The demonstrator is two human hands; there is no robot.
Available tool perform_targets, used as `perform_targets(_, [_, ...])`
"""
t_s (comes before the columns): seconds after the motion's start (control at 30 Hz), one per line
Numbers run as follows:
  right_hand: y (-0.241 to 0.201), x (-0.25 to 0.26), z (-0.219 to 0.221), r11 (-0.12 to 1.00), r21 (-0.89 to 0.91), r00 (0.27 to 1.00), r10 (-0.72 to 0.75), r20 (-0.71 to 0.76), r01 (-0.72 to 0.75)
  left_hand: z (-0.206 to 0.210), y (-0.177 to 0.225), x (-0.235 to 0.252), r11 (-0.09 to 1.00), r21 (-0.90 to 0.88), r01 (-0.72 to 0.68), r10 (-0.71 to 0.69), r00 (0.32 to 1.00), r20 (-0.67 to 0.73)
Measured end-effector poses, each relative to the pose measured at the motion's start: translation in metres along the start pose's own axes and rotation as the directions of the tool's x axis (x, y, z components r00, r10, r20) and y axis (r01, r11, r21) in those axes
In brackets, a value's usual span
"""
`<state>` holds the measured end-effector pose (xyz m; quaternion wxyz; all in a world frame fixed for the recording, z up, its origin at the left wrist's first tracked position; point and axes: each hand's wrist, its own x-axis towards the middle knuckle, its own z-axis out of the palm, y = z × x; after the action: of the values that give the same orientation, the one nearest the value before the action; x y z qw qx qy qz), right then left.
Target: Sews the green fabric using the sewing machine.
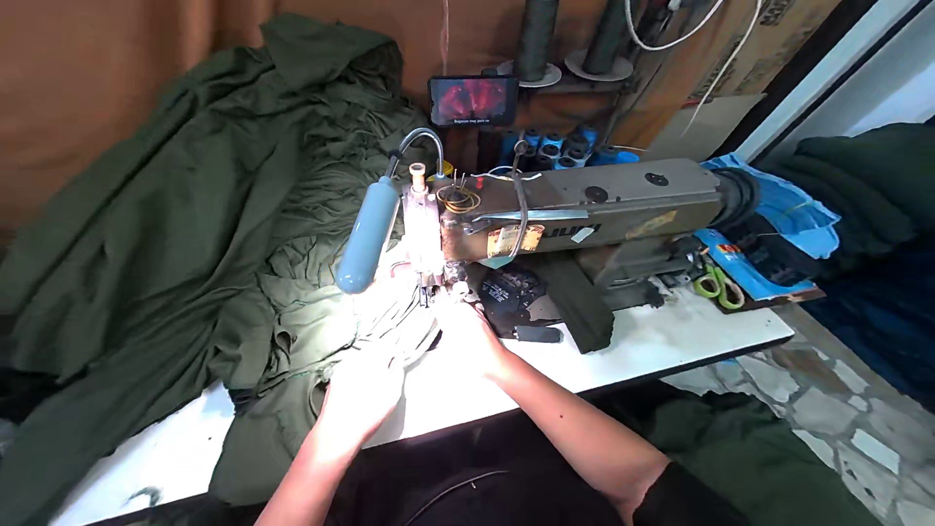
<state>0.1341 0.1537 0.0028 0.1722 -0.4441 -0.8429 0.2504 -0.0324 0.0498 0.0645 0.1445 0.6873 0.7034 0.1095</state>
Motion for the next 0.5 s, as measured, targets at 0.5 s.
perform_targets(0.5, [0.018, -0.002, 0.016, 0.992, -0.056, 0.98, -0.12, -0.16, 0.112, 0.036, -0.019, -0.001, 0.966, 0.154, -0.208, 0.247, 0.921, -0.303])
